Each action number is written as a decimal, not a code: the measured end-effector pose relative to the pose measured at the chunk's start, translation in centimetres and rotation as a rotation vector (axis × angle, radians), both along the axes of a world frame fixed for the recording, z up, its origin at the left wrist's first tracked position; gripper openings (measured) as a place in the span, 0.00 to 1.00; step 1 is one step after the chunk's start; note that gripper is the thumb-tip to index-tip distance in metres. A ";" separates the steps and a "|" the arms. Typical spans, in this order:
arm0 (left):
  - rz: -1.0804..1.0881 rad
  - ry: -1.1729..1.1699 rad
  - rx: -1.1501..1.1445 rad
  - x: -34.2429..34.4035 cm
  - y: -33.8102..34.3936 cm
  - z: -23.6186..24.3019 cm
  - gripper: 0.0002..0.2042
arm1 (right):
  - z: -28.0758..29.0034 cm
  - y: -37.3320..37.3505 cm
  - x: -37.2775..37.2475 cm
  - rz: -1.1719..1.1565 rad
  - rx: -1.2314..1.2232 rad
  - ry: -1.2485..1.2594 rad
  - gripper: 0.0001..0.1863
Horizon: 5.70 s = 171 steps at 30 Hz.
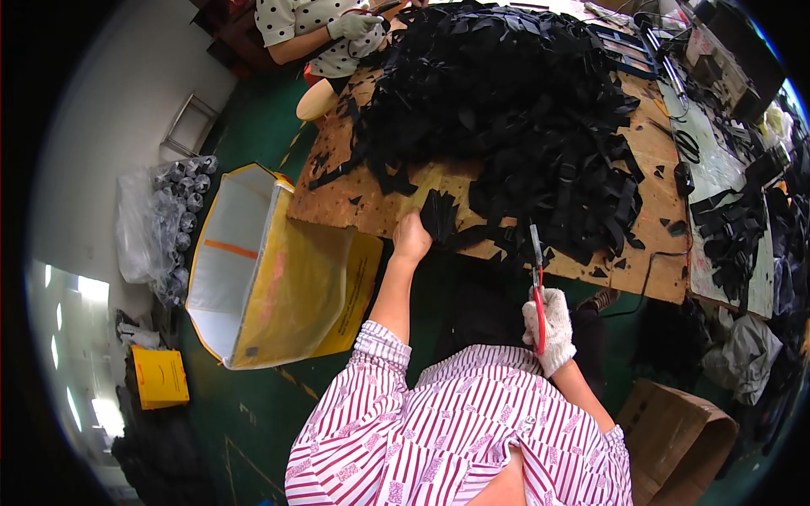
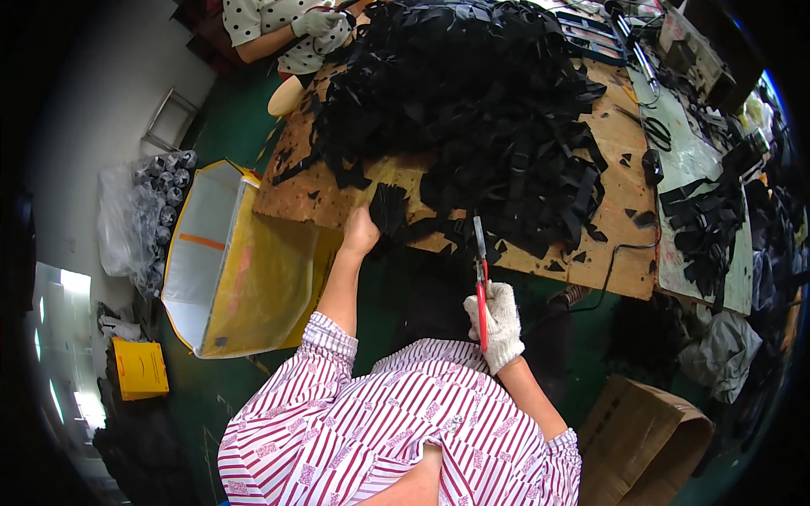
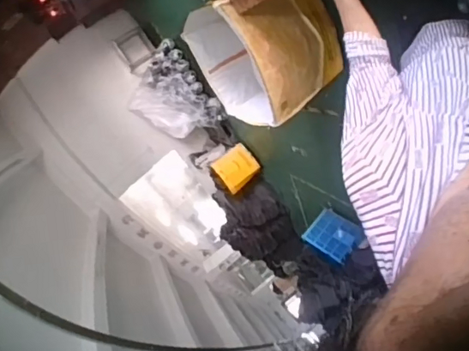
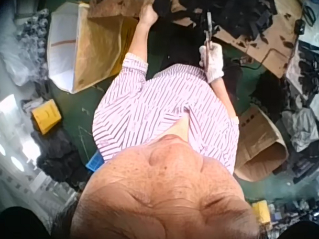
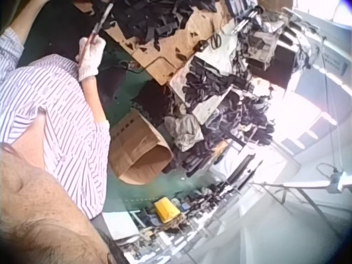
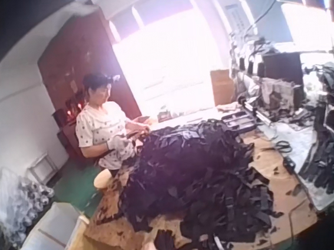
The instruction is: The person uses red-handled scissors to cut black fabric strips into smaller pieces. They repeatedly pick up strips from a pile on a wooden table, cut them, and place the resulting pieces into a yellow bin on the floor.
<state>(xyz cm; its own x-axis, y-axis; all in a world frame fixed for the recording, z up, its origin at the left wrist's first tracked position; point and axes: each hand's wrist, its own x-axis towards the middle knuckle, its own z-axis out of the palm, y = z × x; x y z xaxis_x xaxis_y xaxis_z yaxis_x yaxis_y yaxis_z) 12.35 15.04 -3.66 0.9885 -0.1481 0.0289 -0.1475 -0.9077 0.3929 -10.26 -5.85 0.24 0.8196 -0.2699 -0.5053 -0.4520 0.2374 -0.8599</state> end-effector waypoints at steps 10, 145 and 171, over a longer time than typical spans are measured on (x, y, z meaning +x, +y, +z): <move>-0.087 -0.071 -0.123 0.5 -1.0 -1.4 0.14 | -0.2 0.5 -0.6 -0.022 -0.009 -0.040 0.17; -0.265 0.515 -1.517 -10.7 -8.1 3.9 0.08 | 2.4 -4.1 -0.4 -0.229 -0.055 -0.233 0.26; -0.412 0.262 -1.486 -12.7 -9.5 0.5 0.14 | -0.6 -1.8 -2.3 0.092 -0.488 -0.239 0.36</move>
<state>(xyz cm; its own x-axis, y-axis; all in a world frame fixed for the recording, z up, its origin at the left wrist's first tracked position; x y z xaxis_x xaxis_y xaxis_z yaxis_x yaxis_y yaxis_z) -0.34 5.55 -3.15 0.8895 -0.3953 0.2293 -0.0650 0.3871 0.9197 -12.59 -7.69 -0.40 0.9275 -0.3482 -0.1361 -0.2306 -0.2462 -0.9414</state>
